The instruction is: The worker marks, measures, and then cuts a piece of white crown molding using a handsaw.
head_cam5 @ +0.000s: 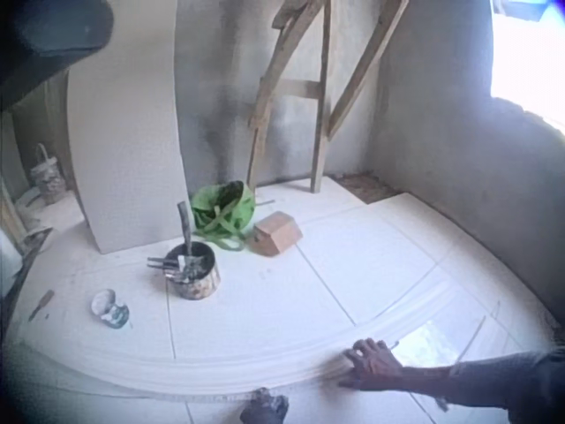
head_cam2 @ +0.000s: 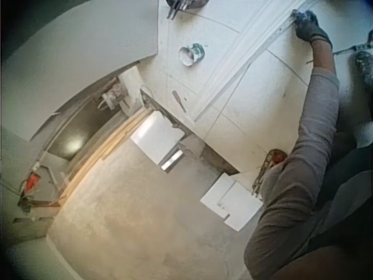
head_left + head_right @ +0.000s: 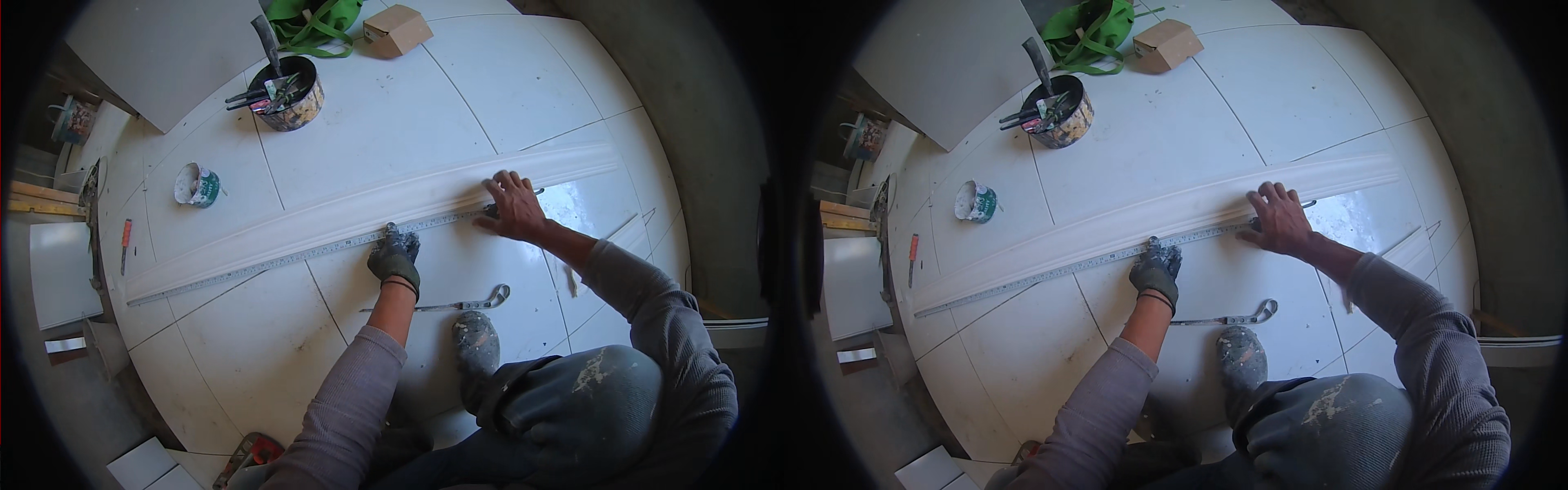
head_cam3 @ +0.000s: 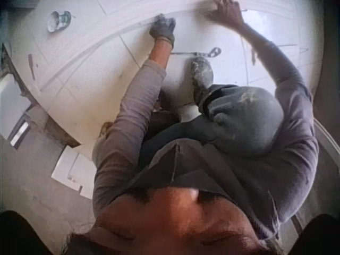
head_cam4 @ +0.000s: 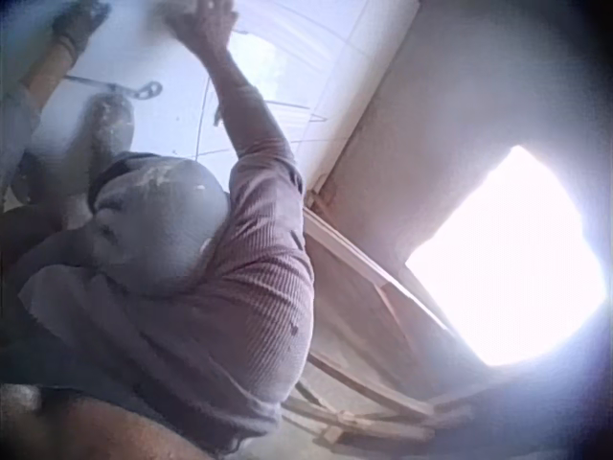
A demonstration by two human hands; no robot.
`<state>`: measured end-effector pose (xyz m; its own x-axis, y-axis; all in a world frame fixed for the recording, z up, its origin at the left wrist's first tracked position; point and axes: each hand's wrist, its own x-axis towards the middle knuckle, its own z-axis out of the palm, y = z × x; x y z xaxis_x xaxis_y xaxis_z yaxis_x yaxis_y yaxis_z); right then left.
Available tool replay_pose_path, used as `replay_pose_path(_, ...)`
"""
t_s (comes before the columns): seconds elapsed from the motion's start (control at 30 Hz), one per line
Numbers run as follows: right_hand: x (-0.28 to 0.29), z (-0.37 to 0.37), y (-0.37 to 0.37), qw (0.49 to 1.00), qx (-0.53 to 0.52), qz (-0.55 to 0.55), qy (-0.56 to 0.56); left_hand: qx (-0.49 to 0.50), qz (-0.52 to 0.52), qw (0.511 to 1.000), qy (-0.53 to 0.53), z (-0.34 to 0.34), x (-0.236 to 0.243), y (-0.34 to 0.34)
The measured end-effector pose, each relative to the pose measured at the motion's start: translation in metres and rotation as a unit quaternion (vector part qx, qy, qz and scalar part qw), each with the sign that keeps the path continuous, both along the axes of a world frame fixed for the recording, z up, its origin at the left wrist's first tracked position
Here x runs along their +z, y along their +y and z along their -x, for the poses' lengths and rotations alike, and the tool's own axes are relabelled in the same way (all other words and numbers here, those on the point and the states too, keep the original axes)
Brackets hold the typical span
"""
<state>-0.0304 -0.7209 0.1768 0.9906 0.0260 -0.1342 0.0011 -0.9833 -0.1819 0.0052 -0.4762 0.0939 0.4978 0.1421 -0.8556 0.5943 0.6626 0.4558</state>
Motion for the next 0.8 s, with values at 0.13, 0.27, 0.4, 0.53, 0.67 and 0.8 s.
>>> replay_pose_path(0.13, -0.016, 0.033, -0.021, 0.995, 0.093, 0.027, 0.000, -0.015, -0.004, 1.000, 0.017, 0.000, 0.008, -0.006)
replay_pose_path(0.27, -0.029, 0.017, -0.017, 0.991, 0.125, -0.036, 0.025, -0.020, 0.019, 1.000, -0.011, 0.006, -0.003, 0.017)
replay_pose_path(0.4, -0.011, 0.014, -0.001, 0.984, 0.157, -0.059, 0.058, 0.092, -0.066, 0.989, -0.096, 0.015, -0.006, 0.060)
replay_pose_path(0.53, 0.000, 0.017, 0.008, 0.981, 0.161, -0.082, 0.065, 0.124, -0.105, 0.977, -0.139, -0.008, -0.023, 0.158)
replay_pose_path(0.67, 0.004, 0.023, 0.012, 0.976, 0.152, -0.105, 0.111, 0.238, 0.067, 0.955, -0.161, -0.042, -0.072, 0.256)
replay_pose_path(0.8, -0.008, 0.005, 0.052, 0.953, 0.147, -0.241, 0.112, 0.480, 0.648, 0.502, -0.313, -0.049, -0.137, 0.467)
